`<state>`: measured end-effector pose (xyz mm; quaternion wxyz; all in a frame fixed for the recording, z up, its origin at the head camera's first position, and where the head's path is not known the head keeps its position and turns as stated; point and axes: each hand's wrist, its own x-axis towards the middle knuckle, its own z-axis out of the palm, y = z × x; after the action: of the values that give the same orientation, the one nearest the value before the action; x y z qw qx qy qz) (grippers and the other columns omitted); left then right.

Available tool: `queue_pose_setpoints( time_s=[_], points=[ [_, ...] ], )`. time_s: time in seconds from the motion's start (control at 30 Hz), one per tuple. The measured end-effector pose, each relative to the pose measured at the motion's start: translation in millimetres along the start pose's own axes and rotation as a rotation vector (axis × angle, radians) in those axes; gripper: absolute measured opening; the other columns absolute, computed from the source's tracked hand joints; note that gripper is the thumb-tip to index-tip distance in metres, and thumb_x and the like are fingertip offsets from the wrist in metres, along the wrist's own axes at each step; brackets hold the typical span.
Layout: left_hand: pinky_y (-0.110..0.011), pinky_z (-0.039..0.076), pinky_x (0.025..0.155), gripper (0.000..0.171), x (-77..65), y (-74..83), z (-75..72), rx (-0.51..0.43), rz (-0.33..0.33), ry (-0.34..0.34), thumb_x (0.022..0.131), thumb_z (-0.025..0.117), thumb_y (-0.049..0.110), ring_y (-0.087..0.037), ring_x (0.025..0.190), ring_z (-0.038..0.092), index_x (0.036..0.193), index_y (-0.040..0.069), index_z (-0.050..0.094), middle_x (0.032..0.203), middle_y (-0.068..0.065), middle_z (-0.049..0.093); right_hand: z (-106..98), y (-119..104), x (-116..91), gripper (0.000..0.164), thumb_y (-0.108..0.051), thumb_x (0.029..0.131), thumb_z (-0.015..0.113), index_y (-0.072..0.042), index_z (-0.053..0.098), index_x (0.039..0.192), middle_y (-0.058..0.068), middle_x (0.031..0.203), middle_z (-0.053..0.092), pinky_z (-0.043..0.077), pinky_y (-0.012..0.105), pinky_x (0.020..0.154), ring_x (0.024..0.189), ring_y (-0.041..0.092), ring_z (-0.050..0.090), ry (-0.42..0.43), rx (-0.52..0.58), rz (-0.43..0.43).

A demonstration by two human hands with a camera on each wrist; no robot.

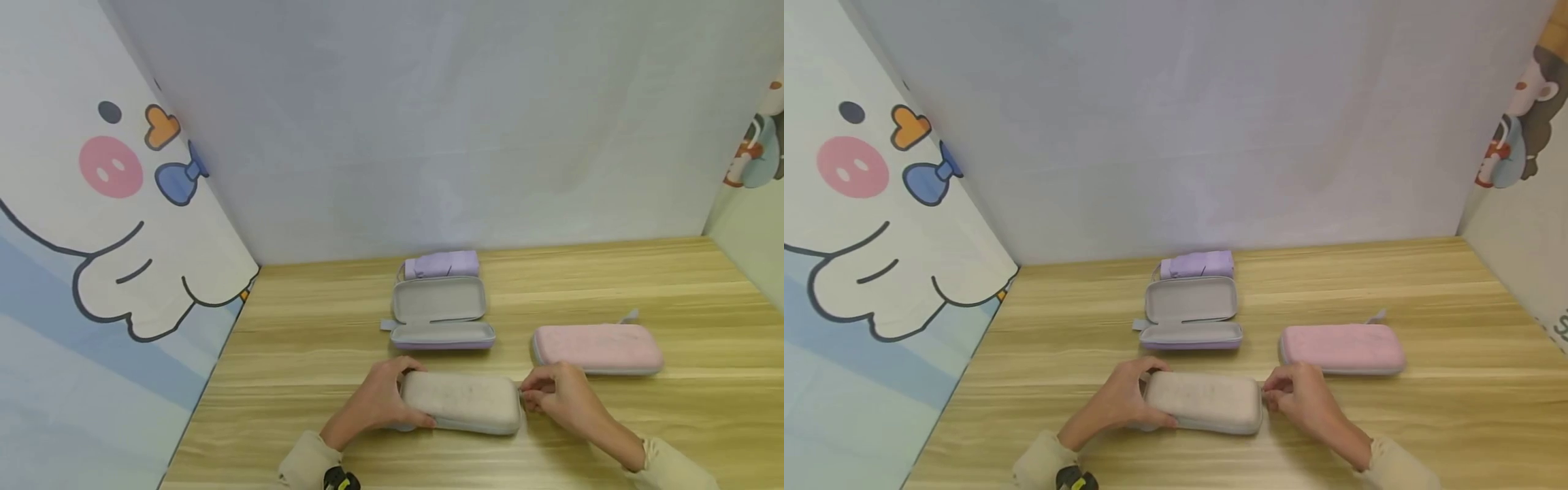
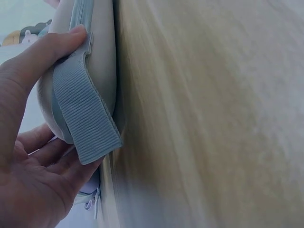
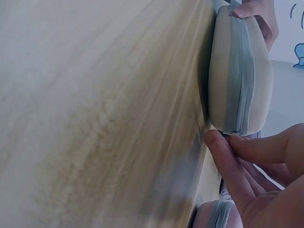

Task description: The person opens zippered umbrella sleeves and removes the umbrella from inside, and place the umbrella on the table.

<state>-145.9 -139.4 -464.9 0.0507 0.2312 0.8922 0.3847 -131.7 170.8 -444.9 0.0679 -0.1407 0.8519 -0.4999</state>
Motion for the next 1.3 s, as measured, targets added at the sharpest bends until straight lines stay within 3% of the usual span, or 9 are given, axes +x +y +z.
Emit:
queue_pose_setpoints(
  time_s=[0.7,0.97,1.3],
  points=[
    [-0.021,0.045,0.062,0.071,0.5,3.3,-1.3,0.010,-0.053,-0.006,0.053,0.089,0.048,-0.007,0.073,0.053,0.110,0.014,0.064,0.096,0.004,0.064,-0.4,0.9,-0.7,0.013,0.017,0.071,0.066,0.005,0.069,0.076,0.012,0.071,0.067,0.053,0.028,0.051,0.060,0.017,0.065,-0.003,0.026,0.016],
    [-0.024,0.046,0.067,0.073,1.8,2.9,-0.9,0.036,-0.088,-0.004,0.054,0.088,0.052,-0.008,0.079,0.054,0.111,0.015,0.063,0.098,0.002,0.064,-1.9,-1.0,-3.0,0.007,0.013,0.075,0.068,0.006,0.068,0.077,0.012,0.070,0.067,0.053,0.028,0.051,0.060,0.018,0.065,-0.030,0.051,0.044],
    [-0.022,0.044,0.060,0.071,3.4,2.9,-0.7,0.016,-0.054,0.013,0.054,0.089,0.048,-0.008,0.072,0.051,0.111,0.014,0.064,0.095,0.001,0.064,-2.2,-2.7,-5.6,0.006,0.013,0.075,0.067,0.008,0.067,0.076,0.013,0.070,0.066,0.054,0.029,0.052,0.060,0.019,0.065,-0.028,0.071,0.069]
  ],
)
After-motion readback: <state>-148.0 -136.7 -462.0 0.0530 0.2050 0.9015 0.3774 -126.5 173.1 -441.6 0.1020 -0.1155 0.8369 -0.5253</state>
